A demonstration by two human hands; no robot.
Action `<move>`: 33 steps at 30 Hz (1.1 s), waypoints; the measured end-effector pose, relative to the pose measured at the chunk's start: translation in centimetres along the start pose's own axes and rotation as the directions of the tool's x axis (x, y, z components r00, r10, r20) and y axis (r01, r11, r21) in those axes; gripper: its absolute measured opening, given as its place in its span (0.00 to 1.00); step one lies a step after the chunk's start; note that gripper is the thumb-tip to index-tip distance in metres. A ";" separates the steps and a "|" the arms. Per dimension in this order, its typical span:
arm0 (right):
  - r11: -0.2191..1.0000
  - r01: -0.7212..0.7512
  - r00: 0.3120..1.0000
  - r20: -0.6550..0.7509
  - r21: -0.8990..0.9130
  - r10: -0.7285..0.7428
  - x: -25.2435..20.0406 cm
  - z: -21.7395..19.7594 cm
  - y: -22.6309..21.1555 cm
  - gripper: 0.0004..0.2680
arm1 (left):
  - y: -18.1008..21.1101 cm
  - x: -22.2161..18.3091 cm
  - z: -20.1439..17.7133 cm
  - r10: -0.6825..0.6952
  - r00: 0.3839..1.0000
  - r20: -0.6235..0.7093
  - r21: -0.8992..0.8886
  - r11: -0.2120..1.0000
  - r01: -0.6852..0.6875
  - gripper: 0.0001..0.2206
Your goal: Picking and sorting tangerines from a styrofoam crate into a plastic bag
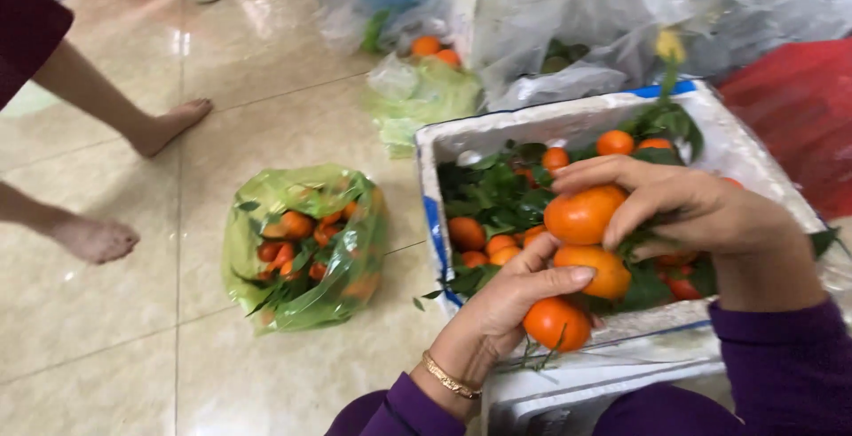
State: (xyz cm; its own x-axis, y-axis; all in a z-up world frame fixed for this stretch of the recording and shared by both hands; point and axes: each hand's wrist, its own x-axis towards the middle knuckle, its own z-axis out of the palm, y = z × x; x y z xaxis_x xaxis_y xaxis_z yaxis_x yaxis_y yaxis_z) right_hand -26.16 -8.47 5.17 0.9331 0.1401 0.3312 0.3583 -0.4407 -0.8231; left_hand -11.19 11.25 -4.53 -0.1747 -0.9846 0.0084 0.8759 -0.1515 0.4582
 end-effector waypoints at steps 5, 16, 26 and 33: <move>0.918 -0.284 0.775 -0.497 0.277 0.390 1.1 0.3 -0.8 0.29 | 1.6 -0.6 -1.8 0.372 0.909 -0.188 0.561 0.800 -0.212 0.31; 0.849 -0.506 0.837 -0.325 -0.151 0.441 7.7 4.8 1.0 0.39 | 3.4 -2.5 -1.9 0.621 0.754 -0.215 0.788 0.566 -0.242 0.38; 0.869 -0.452 0.878 -0.271 -0.200 0.395 12.3 5.9 1.3 0.42 | 4.9 -2.8 -5.4 0.605 0.783 -0.142 0.610 0.677 -0.412 0.37; 0.952 -0.306 0.819 -0.508 0.007 0.267 12.0 3.9 0.7 0.29 | 7.0 -4.3 -10.0 0.523 0.841 -0.141 0.333 0.825 -0.457 0.28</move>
State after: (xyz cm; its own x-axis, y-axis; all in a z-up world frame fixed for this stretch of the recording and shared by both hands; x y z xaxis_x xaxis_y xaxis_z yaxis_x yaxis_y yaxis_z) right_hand -14.62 -3.69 6.76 0.8443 -0.4534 0.2858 0.0557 -0.4562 -0.8882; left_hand 0.14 13.52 -10.25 0.3742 -0.9194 0.1214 0.6525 0.3540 0.6700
